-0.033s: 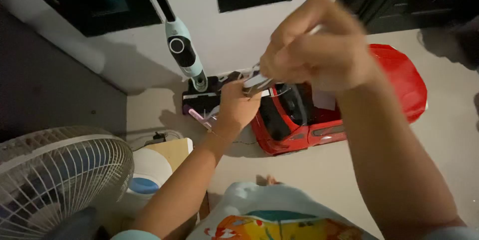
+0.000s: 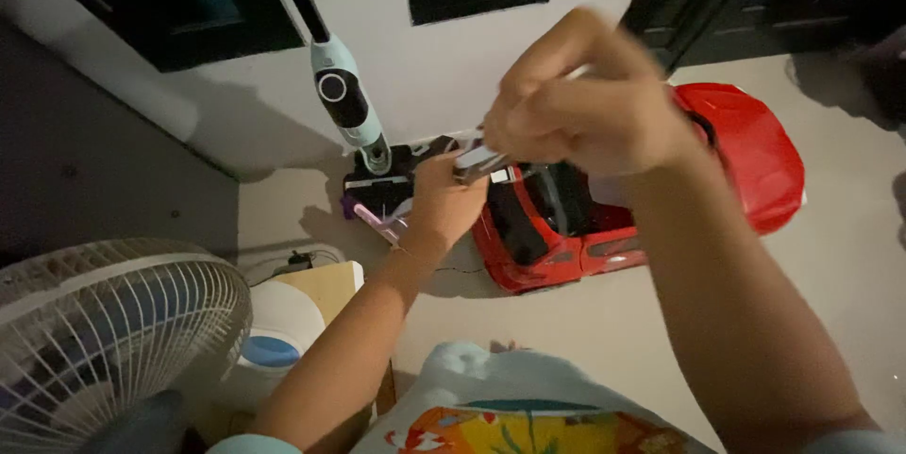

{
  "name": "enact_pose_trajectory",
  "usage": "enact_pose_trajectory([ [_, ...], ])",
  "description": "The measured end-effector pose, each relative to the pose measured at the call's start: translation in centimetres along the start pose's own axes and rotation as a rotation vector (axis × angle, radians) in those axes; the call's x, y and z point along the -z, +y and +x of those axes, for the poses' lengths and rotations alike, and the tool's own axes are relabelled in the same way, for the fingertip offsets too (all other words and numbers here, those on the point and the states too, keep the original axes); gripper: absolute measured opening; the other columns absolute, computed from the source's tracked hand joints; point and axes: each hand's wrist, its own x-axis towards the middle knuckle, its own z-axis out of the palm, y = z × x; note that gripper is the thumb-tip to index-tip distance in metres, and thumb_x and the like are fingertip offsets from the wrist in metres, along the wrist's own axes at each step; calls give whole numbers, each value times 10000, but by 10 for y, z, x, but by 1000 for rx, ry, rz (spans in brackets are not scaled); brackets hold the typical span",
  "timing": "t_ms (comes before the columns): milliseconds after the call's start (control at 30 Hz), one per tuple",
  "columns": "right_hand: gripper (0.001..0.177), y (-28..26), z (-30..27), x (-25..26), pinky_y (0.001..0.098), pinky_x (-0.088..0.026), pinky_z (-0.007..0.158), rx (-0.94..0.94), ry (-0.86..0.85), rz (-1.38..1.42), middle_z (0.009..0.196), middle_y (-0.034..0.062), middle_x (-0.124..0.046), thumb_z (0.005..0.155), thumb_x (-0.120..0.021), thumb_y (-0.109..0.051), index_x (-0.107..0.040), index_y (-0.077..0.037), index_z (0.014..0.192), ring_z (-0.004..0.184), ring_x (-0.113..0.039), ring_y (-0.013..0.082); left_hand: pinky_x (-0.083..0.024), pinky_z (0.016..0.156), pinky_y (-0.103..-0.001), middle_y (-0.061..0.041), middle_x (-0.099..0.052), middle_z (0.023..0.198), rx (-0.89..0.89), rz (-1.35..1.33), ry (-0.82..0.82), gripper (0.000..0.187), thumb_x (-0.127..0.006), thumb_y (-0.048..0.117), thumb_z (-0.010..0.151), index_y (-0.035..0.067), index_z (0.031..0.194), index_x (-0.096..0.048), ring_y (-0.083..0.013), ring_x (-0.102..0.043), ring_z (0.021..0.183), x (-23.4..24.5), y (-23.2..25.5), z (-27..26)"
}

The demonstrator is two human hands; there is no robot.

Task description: Fixing or assembling a mop/squeegee handle using wire or zip-ties.

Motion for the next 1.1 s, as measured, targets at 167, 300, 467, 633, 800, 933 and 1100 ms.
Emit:
enact_pose_trajectory([
  [167, 239, 14, -31, -24, 312, -249, 478, -187, 149, -121, 529, 29, -379, 780, -527, -12, -455, -3, 553, 506, -292, 117, -517, 590, -410, -195, -693, 738, 76, -27, -21, 166, -649, 157, 862, 28, 931, -727, -360, -697, 638, -25, -25, -29],
  [300, 329, -2, -60, -33, 306, -254, 467, -187, 174, -173, 512, 39, -384, 816, -531, 5, -386, -22, 522, 488, -296, 116, -528, 604, -425, -186, -707, 753, 3, 134, 13, 216, -685, 266, 864, 56, 840, -730, -378, -709, 716, -45, 3, -43],
  [467, 238, -38, -101, -52, 343, -395, 606, 99, 419, -151, 616, 69, -462, 833, -482, 34, -447, -4, 600, 582, -434, 157, -504, 584, -450, -176, -716, 708, 190, 266, -272, 485, -658, 555, 867, 91, 790, -776, -389, -687, 666, -35, 101, -41],
  [633, 336, -63, -134, -93, 327, -352, 584, 93, 668, -162, 608, 40, -414, 935, -519, 11, -390, -35, 629, 579, -384, 141, -504, 583, -411, -160, -711, 645, 178, 91, -403, 485, -698, 487, 881, 18, 762, -720, -273, -716, 600, -47, 121, -53],
  [800, 278, -93, -174, -110, 334, -324, 608, 183, 589, -258, 601, 64, -437, 946, -487, 6, -401, -22, 684, 577, -385, 146, -477, 542, -414, -195, -685, 615, -61, 67, -310, 323, -728, 279, 876, -19, 751, -710, -291, -682, 543, -59, 151, -67],
  [933, 138, -136, -193, -124, 356, -441, 623, 353, 423, -117, 701, 102, -503, 992, -523, -12, -464, 8, 868, 578, -496, 204, -485, 531, -400, -237, -660, 698, -418, 47, -81, 274, -723, 225, 915, -26, 808, -711, -364, -671, 622, -56, 198, -76],
  [1100, 235, -171, -211, -85, 393, -510, 750, 494, 281, -220, 807, 156, -574, 1130, -567, -81, -567, 24, 920, 746, -609, 274, -465, 493, -389, -228, -560, 610, -439, 110, 13, 369, -694, 259, 964, -34, 743, -655, -275, -683, 501, -39, 269, -84],
])
